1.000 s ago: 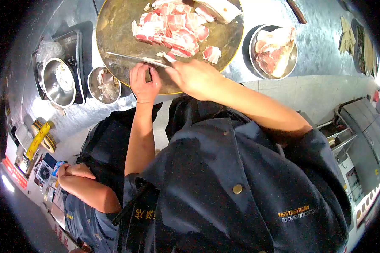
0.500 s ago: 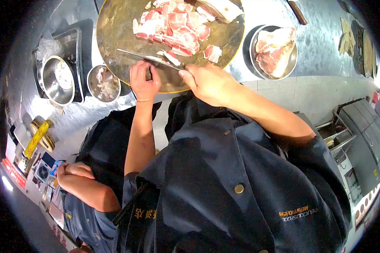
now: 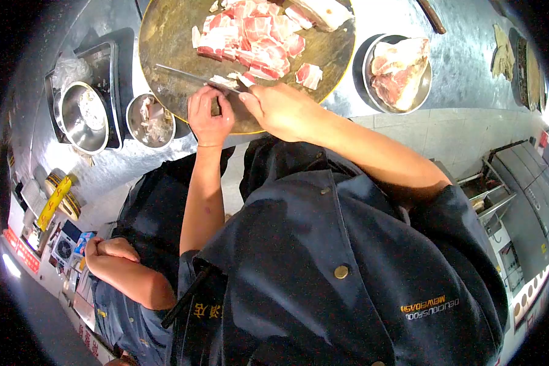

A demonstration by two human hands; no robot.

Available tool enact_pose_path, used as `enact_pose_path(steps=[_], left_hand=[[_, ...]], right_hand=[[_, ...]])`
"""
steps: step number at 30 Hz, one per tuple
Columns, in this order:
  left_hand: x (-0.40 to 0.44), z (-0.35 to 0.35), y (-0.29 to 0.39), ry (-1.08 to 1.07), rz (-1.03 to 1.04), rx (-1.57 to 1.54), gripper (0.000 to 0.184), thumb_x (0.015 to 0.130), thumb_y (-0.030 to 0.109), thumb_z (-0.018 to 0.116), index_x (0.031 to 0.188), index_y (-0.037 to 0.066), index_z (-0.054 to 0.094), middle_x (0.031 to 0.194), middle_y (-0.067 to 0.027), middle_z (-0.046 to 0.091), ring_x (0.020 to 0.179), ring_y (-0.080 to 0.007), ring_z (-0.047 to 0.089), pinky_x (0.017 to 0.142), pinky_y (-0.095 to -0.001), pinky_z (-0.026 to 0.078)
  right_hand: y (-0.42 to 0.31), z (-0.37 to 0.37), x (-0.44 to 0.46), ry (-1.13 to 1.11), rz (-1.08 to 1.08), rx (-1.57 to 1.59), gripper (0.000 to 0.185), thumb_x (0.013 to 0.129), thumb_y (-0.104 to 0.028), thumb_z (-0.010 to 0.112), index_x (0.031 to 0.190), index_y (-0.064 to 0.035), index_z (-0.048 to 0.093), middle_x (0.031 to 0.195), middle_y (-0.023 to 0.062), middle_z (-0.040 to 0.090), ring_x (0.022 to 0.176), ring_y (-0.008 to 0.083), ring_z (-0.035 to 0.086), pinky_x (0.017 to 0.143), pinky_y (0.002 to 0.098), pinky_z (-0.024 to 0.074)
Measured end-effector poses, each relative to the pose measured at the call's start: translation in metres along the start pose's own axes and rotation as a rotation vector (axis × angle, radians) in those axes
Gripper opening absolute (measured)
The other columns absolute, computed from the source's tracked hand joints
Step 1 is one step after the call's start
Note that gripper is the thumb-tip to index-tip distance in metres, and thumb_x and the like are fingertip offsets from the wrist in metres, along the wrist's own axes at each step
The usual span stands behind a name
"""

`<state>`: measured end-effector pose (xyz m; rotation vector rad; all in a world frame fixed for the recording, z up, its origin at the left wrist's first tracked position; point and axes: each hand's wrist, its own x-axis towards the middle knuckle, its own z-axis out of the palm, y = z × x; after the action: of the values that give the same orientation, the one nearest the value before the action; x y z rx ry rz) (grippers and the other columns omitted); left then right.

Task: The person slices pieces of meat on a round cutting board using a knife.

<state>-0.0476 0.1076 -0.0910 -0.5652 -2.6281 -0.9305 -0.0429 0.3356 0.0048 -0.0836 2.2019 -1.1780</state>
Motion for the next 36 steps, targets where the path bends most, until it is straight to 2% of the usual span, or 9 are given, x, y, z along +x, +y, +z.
enact_pose_path(steps=[9,15,17,20,21,26,30,33,36], left_hand=[[0.006,-0.002,0.001,-0.092,0.023,0.028,0.018,0.082,0.003,0.074,0.098,0.008,0.068,0.109,-0.0125,0.072,0.102,-0.0371,0.068,0.091,-0.0471,0.053],[0.04,-0.02,0.03,-0.153,-0.432,-0.25,0.008,0.093,0.0,0.073,0.099,0.004,0.068,0.121,-0.0156,0.067,0.102,-0.0257,0.068,0.091,-0.0319,0.055],[0.047,-0.017,0.025,-0.105,-0.57,-0.49,0.025,0.103,0.02,0.071,0.12,0.001,0.066,0.136,-0.0177,0.06,0.113,-0.0265,0.065,0.102,-0.0374,0.052],[0.095,-0.023,0.072,-0.081,-1.135,-1.593,0.072,0.112,0.058,0.045,0.154,0.0,0.043,0.155,-0.0188,0.048,0.14,-0.0299,0.049,0.123,-0.0499,0.034],[0.104,-0.019,0.077,-0.109,-1.142,-1.8,0.059,0.114,0.048,0.046,0.15,0.002,0.047,0.156,-0.0164,0.051,0.148,-0.0344,0.045,0.125,-0.0533,0.033],[0.1,0.007,0.05,-0.355,-1.085,-1.333,0.036,0.107,0.003,0.061,0.142,-0.003,0.056,0.14,-0.0133,0.066,0.131,-0.0255,0.063,0.118,-0.0441,0.047],[0.104,0.001,0.054,-0.439,-1.084,-1.232,0.037,0.106,0.0,0.064,0.142,-0.005,0.056,0.138,-0.0131,0.067,0.13,-0.0241,0.063,0.118,-0.0412,0.049],[0.111,-0.011,0.035,-0.207,-1.143,-1.276,0.041,0.106,0.002,0.065,0.146,-0.003,0.056,0.137,-0.0133,0.067,0.122,-0.0221,0.068,0.107,-0.0371,0.056],[0.139,-0.025,0.037,-0.469,-0.904,-0.907,0.046,0.102,0.007,0.072,0.146,-0.001,0.059,0.139,-0.0165,0.068,0.127,-0.0259,0.066,0.11,-0.0388,0.055]], right_hand=[[0.018,-0.007,0.018,0.082,-0.109,0.114,0.046,0.115,-0.035,0.045,0.107,0.0039,0.068,0.105,0.0304,0.072,0.102,0.0515,0.068,0.089,0.057,0.0535],[0.005,-0.045,-0.027,0.305,-0.11,0.139,0.045,0.114,-0.039,0.047,0.108,-0.0005,0.069,0.1,0.0296,0.072,0.099,0.0525,0.068,0.088,0.0563,0.0541],[0.013,-0.056,-0.028,0.26,-0.137,0.494,0.052,0.116,-0.047,0.041,0.103,-0.002,0.065,0.071,0.0184,0.063,0.062,0.038,0.064,0.066,0.0496,0.0567],[0.021,-0.072,-0.03,-0.093,0.059,1.114,0.056,0.116,-0.052,0.038,0.1,-0.0035,0.063,0.056,0.0052,0.047,0.042,0.0201,0.045,0.043,0.0399,0.0442],[0.021,-0.069,-0.029,-0.12,0.114,1.225,0.058,0.115,-0.056,0.04,0.102,-0.0029,0.061,0.057,0.0007,0.041,0.042,0.0143,0.037,0.04,0.0347,0.036],[0.048,-0.055,-0.036,-0.164,0.211,1.401,0.068,0.11,-0.068,0.044,0.103,-0.0017,0.057,0.058,-0.0045,0.034,0.041,0.007,0.029,0.036,0.0278,0.0262],[0.055,-0.064,-0.058,-0.152,0.222,1.414,0.065,0.111,-0.065,0.041,0.097,-0.0042,0.059,0.056,-0.0065,0.032,0.041,0.0075,0.026,0.037,0.0289,0.0242],[0.08,-0.075,-0.089,-0.154,0.231,1.419,0.071,0.112,-0.066,0.042,0.114,0.0039,0.058,0.055,-0.0053,0.032,0.039,0.0069,0.026,0.034,0.028,0.0235],[0.114,-0.085,-0.13,-0.004,0.18,1.393,0.076,0.111,-0.066,0.044,0.119,0.0091,0.055,0.056,-0.0037,0.033,0.039,0.0076,0.026,0.035,0.0287,0.0266]])
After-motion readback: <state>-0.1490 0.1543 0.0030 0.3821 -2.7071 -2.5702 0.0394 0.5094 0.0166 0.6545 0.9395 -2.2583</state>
